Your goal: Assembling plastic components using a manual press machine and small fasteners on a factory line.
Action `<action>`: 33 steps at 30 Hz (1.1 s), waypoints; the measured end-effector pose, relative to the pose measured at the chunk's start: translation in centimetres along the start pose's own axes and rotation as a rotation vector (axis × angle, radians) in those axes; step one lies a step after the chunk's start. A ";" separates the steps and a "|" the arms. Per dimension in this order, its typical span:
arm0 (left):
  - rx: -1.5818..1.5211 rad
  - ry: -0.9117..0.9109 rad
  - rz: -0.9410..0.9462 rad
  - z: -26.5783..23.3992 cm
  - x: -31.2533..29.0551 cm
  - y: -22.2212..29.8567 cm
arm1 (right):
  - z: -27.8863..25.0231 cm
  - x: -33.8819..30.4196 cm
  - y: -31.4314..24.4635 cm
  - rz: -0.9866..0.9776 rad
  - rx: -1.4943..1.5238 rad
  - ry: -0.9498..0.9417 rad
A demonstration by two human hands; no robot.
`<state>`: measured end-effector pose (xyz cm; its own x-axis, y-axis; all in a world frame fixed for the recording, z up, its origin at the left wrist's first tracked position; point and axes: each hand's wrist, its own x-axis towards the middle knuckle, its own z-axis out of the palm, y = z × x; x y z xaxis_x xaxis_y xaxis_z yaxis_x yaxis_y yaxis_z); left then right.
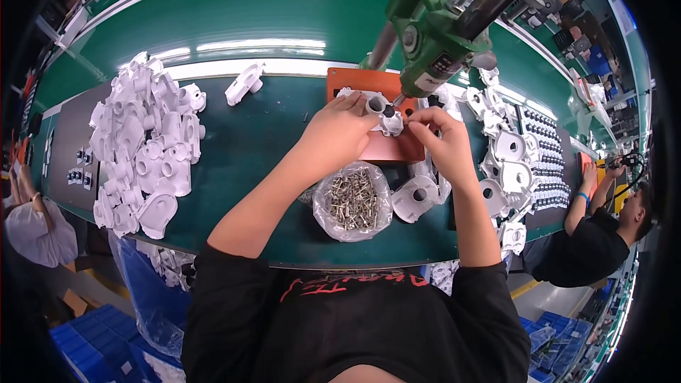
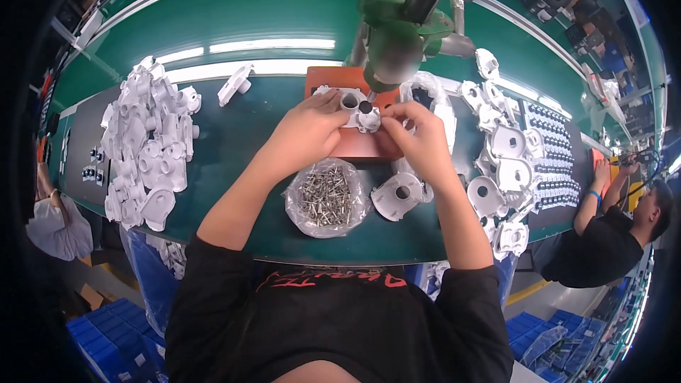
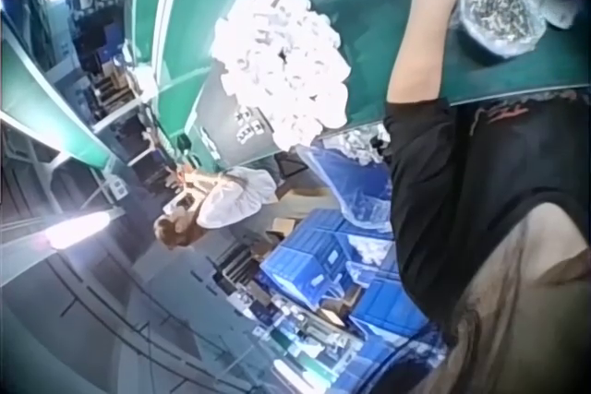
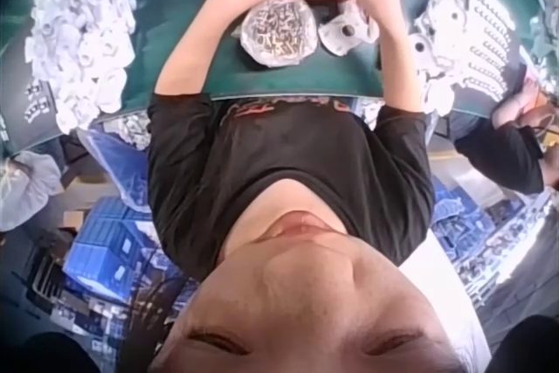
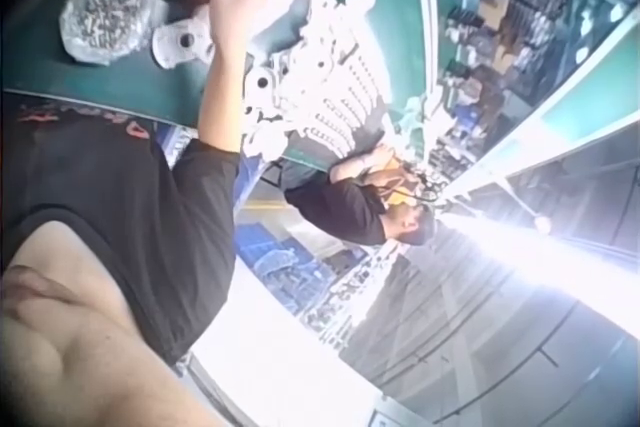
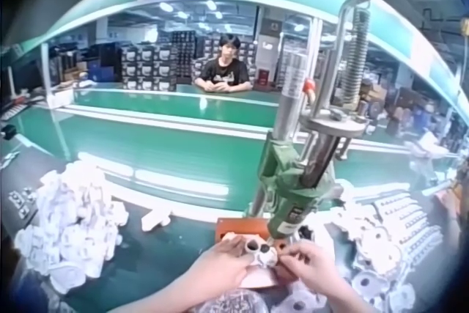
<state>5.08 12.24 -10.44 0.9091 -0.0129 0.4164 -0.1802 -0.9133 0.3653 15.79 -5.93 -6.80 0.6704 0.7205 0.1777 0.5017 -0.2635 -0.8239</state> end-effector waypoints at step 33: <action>-0.010 -0.020 -0.006 -0.2 0.0 0.0 | 2.2 3.4 2.9 0.118 0.149 -0.067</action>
<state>5.00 12.33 -10.33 0.9176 -0.0156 0.3971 -0.1783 -0.9092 0.3763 18.36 -2.86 -9.77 0.6793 0.7326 0.0432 0.3323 -0.2545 -0.9082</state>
